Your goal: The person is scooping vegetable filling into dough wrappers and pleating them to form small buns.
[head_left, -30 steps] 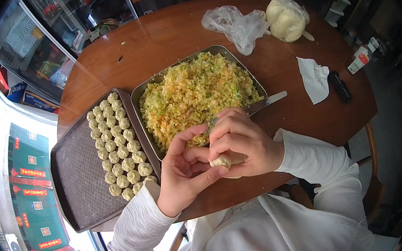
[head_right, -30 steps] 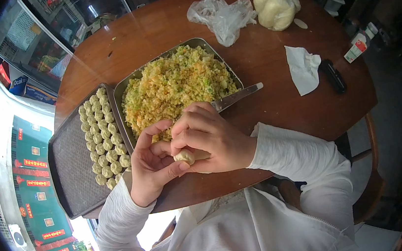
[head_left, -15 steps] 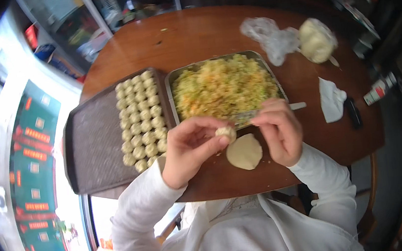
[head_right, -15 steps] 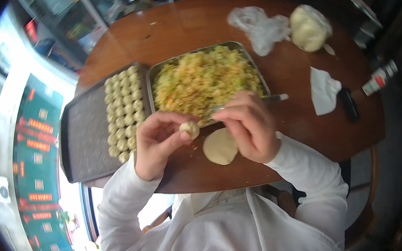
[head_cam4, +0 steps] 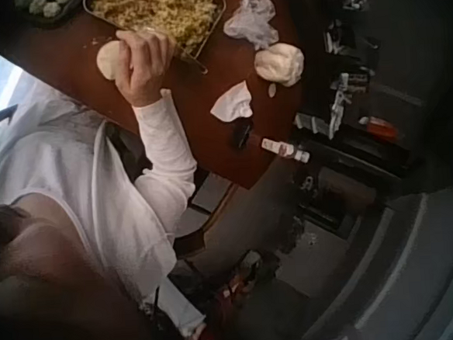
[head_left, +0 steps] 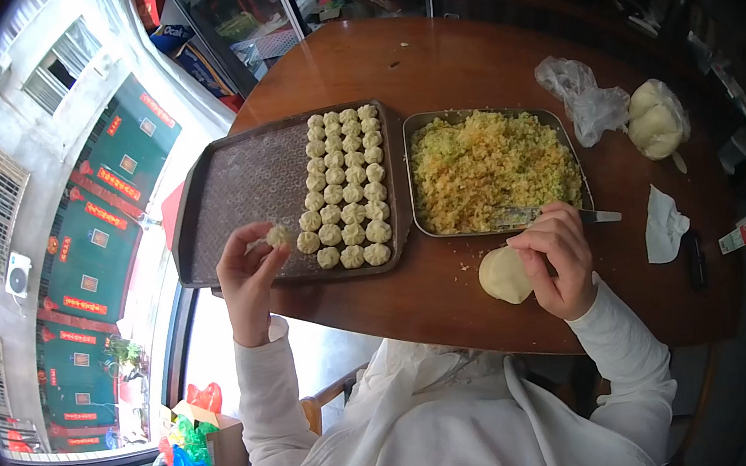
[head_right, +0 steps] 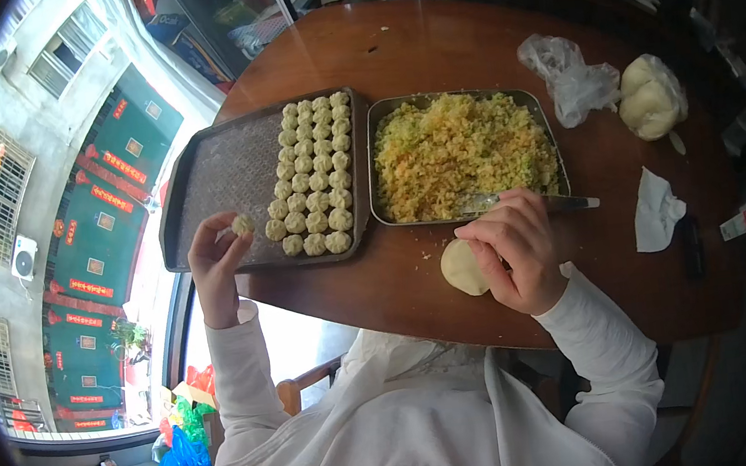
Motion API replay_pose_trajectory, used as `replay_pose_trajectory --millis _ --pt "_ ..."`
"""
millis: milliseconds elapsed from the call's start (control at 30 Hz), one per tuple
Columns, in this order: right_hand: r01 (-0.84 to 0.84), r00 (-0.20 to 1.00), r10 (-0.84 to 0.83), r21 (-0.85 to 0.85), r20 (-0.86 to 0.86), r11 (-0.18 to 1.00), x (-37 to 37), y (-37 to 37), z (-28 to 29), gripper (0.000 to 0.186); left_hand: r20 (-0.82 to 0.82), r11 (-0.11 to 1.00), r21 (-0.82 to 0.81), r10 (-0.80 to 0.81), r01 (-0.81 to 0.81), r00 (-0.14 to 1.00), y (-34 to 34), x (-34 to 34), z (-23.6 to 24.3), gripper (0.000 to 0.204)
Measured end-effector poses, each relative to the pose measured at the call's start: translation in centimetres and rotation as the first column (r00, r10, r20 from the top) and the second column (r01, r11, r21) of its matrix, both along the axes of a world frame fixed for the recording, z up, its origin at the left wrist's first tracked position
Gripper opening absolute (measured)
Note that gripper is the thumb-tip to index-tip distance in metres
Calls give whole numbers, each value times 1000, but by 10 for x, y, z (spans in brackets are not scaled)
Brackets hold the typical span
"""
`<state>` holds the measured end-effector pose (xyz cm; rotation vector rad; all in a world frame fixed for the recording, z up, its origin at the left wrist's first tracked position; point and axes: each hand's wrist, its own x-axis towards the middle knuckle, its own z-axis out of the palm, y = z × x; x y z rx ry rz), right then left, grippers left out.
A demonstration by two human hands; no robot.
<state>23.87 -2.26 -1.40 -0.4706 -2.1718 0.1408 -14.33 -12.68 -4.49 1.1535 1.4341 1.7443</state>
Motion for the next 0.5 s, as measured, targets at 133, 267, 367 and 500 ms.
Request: replay_pose_trajectory --millis 133,267,367,500 --pt "0 1000 0 -8 24 1000 -3 2 -5 14 -142 993 -110 19 -35 990 -15 -14 -19 29" --pt "35 999 -34 -26 31 999 -1 5 -7 14 -354 977 -182 40 -111 935 -14 -3 -10 26" --pt "41 999 -41 -14 22 999 -1 7 -7 14 -505 966 -231 -18 -116 863 -14 0 -3 24" --pt "28 998 -28 3 50 1000 -2 5 -6 14 -488 957 -275 -56 -92 871 -13 3 0 23"
